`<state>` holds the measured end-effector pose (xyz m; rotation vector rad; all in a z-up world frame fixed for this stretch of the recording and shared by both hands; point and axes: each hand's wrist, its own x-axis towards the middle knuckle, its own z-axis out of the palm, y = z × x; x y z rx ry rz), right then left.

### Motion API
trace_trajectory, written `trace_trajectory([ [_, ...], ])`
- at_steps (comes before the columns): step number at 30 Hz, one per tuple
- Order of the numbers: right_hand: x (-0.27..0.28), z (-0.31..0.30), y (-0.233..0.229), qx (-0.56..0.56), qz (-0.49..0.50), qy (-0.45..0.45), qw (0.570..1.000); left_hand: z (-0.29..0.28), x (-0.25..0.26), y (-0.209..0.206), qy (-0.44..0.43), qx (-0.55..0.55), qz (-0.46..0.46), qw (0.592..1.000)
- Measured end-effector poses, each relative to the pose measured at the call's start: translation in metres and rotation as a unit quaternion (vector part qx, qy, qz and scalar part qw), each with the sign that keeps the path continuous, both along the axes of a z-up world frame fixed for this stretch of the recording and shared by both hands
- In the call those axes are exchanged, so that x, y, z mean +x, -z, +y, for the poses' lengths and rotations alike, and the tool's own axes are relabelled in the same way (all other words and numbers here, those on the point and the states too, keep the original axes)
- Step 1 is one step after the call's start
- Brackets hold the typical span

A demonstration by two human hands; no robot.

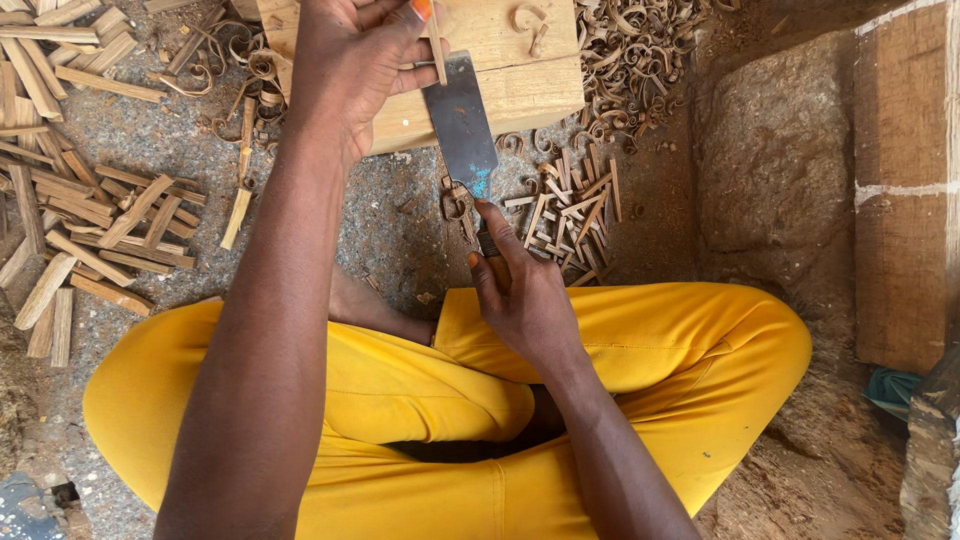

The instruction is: The person sits cross-legged on the floor and uses a hand chisel to carve small wooden sticks. They hold the sticks with one hand and strike the chisel with the other to shape the wood, producing wood shavings that accumulate on the floor.

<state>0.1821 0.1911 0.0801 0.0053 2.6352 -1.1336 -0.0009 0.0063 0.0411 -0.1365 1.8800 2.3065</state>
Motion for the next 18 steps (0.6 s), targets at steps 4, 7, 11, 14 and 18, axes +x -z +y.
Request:
trace_trajectory([
  [4,0.0004,0.0000,0.0006,-0.006,0.008,-0.004,1.000,-0.0002,-0.0002,0.0013,-0.001,-0.002,-0.002,1.000],
  [7,-0.0001,0.0004,0.0017,-0.009,0.011,-0.008,1.000,-0.0002,-0.0003,0.0030,0.005,0.005,0.004,1.000],
  [11,-0.0003,0.0009,0.0025,-0.008,0.003,-0.006,1.000,-0.0003,-0.0001,0.0045,0.011,-0.017,0.013,1.000],
  [14,0.0000,0.0009,0.0028,-0.010,0.007,-0.005,1.000,-0.0004,0.0004,0.0046,0.012,-0.016,0.016,1.000],
  [18,-0.0004,0.0006,0.0035,-0.017,0.023,-0.011,1.000,-0.0010,0.0012,0.0039,0.009,-0.016,0.023,1.000],
])
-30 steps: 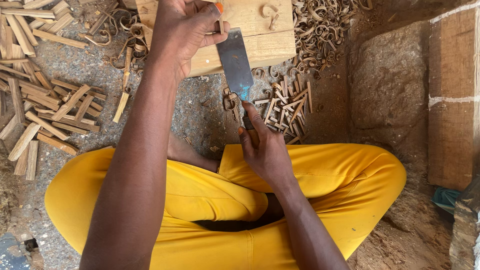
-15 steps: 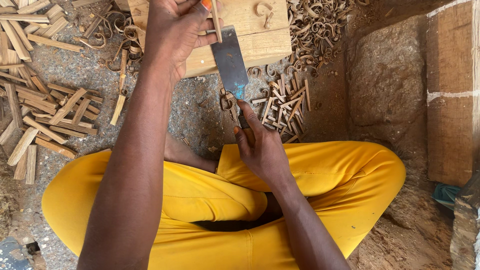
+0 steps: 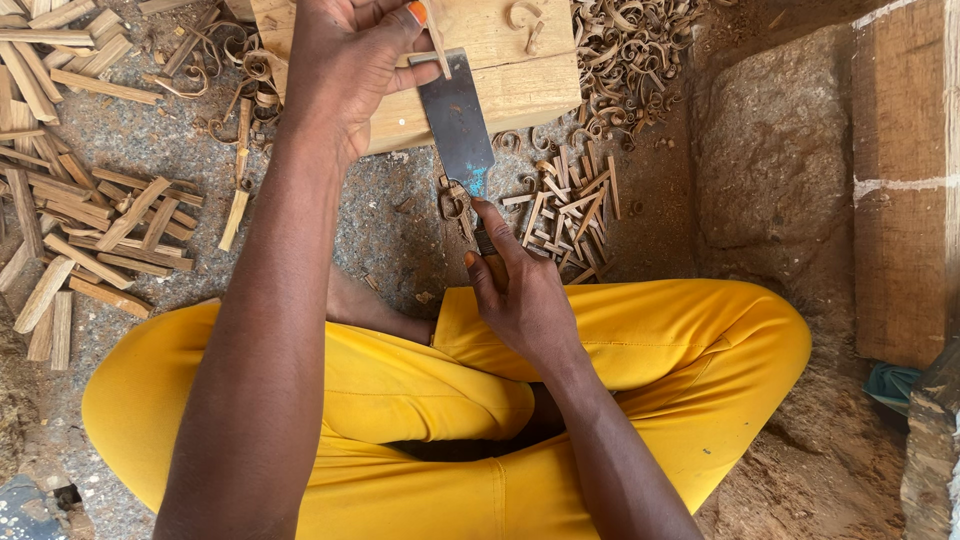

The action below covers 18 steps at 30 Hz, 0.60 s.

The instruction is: The person sits cross-legged on the floor and uses a hand chisel to carve small wooden sticks. They hold the sticks with one hand and strike the chisel with the other to shape the wood, producing wood shavings that accumulate on the floor.

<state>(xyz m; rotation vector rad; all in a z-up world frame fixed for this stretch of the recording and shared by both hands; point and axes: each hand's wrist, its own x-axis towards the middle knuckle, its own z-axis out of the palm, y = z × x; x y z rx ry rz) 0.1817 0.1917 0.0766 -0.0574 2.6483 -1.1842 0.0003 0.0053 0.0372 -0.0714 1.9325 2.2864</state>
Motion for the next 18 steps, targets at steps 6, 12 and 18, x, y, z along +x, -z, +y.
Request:
trace_trajectory([
  [6,0.000,0.000,0.000,0.016,-0.022,0.012,1.000,0.000,0.001,0.000,-0.043,-0.020,-0.002,0.999],
  [12,-0.001,0.000,0.000,0.019,-0.014,0.008,1.000,-0.002,-0.003,0.006,-0.104,-0.085,-0.006,0.991],
  [18,0.001,0.000,0.002,0.014,-0.001,0.008,1.000,-0.005,-0.006,0.020,-0.121,-0.150,0.027,0.981],
])
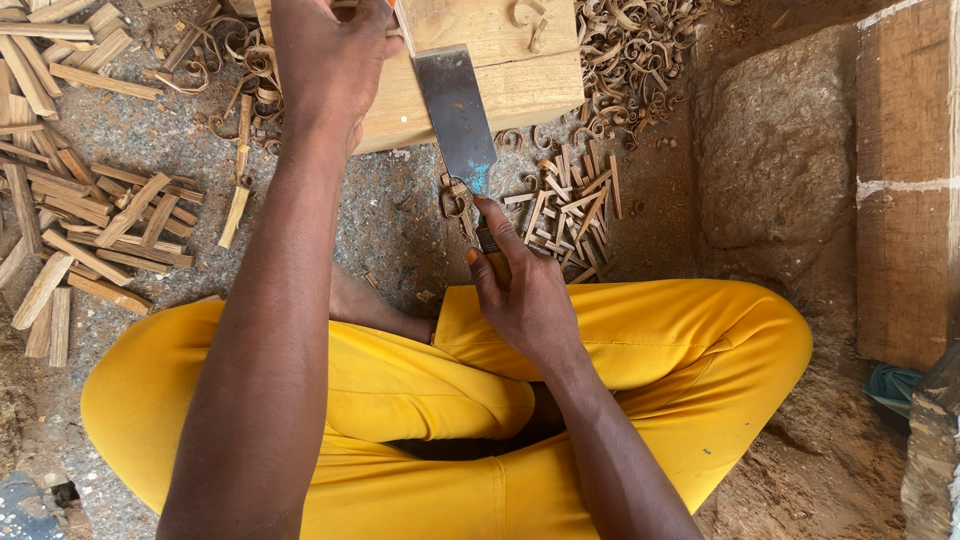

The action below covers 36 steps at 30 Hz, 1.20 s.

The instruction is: The person sits cross-legged on the floor and uses a hand chisel to carve small wooden sticks. They hold the sticks with one hand and strike the chisel with the other to shape the wood, producing wood shavings that accumulate on the floor.

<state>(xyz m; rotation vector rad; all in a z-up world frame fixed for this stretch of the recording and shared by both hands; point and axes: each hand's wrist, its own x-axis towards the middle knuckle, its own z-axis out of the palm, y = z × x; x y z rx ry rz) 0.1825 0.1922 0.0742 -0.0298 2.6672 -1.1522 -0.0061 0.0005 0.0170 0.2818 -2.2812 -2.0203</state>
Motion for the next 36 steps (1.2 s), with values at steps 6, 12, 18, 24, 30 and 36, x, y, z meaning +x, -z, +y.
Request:
trace_trajectory([
  [6,0.000,0.001,0.003,-0.010,0.018,-0.007,1.000,-0.006,-0.003,0.015,-0.022,-0.155,0.053,0.986],
  [12,0.000,0.000,0.002,-0.010,-0.023,0.009,1.000,-0.009,-0.007,0.021,-0.047,-0.285,0.195,0.937],
  [18,-0.001,-0.001,0.000,-0.015,-0.004,0.004,1.000,-0.010,-0.010,0.022,0.006,-0.380,0.220,0.899],
  [24,-0.001,0.001,-0.001,-0.021,0.007,0.002,1.000,-0.005,-0.004,0.032,0.036,-0.458,0.216,0.862],
  [30,-0.001,0.003,0.001,0.000,0.024,0.012,1.000,0.000,-0.004,0.037,0.027,-0.478,0.248,0.842],
  [36,0.003,0.001,0.006,0.014,0.048,0.032,0.998,-0.001,0.001,0.031,0.013,-0.515,0.253,0.819],
])
